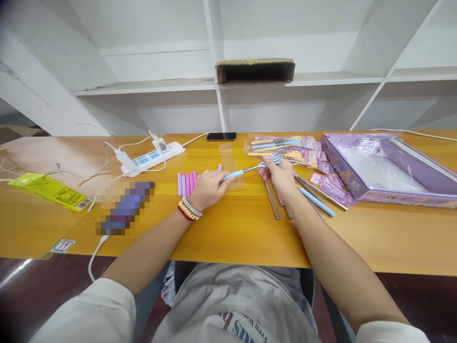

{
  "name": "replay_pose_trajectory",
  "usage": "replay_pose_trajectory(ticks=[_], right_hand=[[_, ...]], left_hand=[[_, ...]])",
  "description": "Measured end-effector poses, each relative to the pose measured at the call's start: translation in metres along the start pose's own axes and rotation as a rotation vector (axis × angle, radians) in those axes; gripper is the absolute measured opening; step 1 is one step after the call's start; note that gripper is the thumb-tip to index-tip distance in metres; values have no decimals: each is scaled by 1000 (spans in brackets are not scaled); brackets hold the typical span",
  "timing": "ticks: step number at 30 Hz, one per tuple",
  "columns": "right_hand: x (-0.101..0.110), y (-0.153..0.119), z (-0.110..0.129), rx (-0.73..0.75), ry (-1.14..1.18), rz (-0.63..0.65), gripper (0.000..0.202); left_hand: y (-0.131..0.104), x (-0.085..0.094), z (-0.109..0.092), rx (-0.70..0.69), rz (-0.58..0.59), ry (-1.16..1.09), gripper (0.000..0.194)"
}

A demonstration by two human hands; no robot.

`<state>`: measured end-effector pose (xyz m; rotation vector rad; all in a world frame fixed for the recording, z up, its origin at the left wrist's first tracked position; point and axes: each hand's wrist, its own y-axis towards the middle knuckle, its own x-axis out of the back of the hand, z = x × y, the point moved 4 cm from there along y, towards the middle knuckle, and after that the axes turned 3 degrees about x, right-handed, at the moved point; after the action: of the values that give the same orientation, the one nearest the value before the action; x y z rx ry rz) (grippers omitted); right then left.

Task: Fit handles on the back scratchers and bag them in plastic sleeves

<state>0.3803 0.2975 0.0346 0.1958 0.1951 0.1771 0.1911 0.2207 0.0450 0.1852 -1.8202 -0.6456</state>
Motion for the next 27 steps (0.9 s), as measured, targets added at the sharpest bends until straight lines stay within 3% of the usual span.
replay_pose_trajectory(ticks=[5, 9, 13, 20, 27], right_hand=[[-4, -1, 2, 60, -105, 56, 46], [16, 10, 5, 80, -115, -70, 51], [50, 22, 11, 151, -137, -301, 47], [73, 26, 26, 270, -229, -350, 44], [137, 32, 43, 327, -201, -539, 39]], left_hand=[[0, -1, 1, -9, -2, 96, 34], [3, 9, 10, 49, 18, 128, 38], [7, 28, 37, 107, -10, 146, 44], [8, 46, 85, 182, -169, 312, 50], [-4, 71, 133, 396, -247, 297, 51]])
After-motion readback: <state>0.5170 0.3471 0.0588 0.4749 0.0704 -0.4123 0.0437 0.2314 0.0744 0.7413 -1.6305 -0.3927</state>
